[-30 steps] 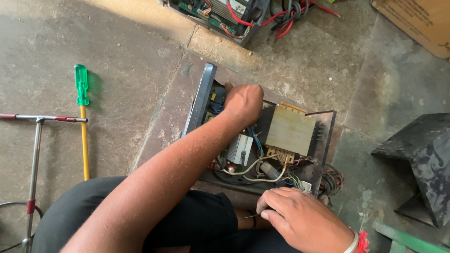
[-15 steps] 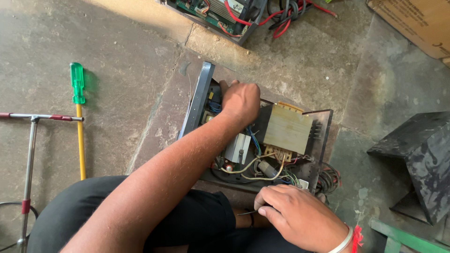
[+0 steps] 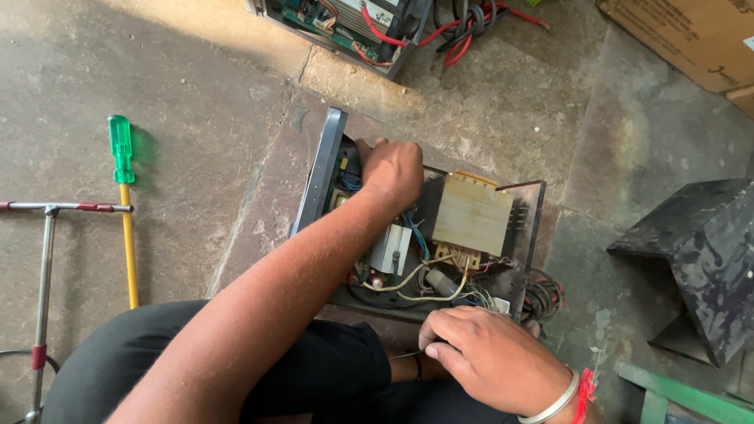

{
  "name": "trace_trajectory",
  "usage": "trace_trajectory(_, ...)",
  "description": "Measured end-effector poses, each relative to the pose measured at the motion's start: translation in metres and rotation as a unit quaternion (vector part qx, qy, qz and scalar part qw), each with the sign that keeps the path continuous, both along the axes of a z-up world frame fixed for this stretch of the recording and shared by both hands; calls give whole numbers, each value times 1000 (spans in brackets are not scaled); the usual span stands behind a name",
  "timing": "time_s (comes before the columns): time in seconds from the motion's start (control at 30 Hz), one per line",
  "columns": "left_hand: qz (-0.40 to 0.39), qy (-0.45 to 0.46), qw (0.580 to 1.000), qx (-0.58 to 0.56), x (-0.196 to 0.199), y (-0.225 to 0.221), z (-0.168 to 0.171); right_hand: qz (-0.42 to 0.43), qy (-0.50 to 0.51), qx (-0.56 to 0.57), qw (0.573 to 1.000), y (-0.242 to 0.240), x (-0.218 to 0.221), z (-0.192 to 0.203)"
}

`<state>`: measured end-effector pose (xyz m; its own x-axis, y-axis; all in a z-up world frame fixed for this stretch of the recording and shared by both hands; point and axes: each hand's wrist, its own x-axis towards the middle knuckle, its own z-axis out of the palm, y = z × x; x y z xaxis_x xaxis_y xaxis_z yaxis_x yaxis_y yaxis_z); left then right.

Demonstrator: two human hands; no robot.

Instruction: The person manipulates wires and circuit components inside an opened electrical device case using hands and a small tool.

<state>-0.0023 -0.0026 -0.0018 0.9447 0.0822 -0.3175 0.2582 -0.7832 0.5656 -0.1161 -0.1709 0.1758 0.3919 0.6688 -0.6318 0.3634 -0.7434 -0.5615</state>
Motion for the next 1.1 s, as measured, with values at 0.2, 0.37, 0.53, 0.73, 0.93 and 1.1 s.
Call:
trace_trajectory(0.2, 10, 58, 998, -6, 3, 4, 10, -12, 5, 6, 1000, -1, -1, -1)
trace_trajectory(0.37, -17, 49, 998, 19, 5, -2, 2, 1, -11, 21, 1000, -2, 1, 1)
trace_trajectory(0.53, -37, -6, 999, 17, 0, -5, -10, -13, 5, 29, 999, -4, 2, 1)
trace_trajectory(0.73, -36, -38, 992, -117, -3, 14, 14, 5, -24, 63, 998, -12, 6, 3)
trace_trajectory(0.93, -147, -56, 987, -26, -26, 7, 39, 3, -23, 95, 995, -23, 0, 8)
trace_trajectory(1.1, -170, -99, 971, 136, -56, -7, 39, 18, -43, 111, 993, -32, -4, 5)
